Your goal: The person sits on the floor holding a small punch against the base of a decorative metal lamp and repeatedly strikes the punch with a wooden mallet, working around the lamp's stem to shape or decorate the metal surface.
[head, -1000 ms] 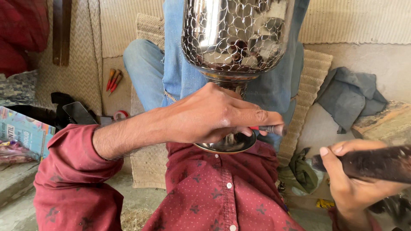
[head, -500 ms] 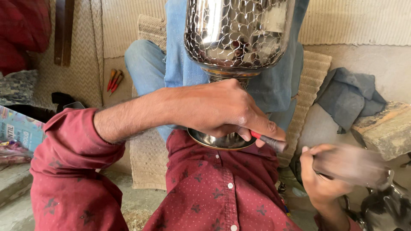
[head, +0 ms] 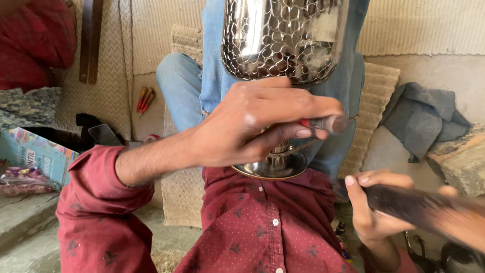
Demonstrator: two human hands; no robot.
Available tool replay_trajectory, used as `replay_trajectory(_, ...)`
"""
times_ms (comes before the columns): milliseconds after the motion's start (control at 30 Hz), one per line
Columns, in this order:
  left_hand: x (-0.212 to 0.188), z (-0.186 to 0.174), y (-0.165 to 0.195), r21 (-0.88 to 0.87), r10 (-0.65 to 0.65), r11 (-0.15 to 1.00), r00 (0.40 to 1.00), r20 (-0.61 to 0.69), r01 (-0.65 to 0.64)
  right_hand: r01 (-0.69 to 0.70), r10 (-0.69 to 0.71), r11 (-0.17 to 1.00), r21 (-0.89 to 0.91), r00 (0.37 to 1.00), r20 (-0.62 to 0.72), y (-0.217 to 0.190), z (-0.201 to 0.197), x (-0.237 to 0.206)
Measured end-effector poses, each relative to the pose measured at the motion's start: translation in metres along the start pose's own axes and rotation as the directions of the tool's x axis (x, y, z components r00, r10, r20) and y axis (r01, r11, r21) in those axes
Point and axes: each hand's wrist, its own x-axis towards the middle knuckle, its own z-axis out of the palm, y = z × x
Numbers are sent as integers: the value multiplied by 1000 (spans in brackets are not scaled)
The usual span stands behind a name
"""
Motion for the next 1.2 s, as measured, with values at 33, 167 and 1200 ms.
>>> replay_trajectory(33, -1, 3, 3, 82, -27, 996, 998, -55, 32, -24, 32, 994, 107, 996, -80, 4, 6, 0)
replay_trajectory(167, 1, 20, 12, -70, -134, 989, 987, -91, 127, -38, 74, 925, 379, 994, -80, 27, 35, 1)
replay_trajectory(1200, 30, 42, -10, 164, -100, 984, 973, 209, 66, 96, 87, 832, -546, 950, 300, 42, -57, 24)
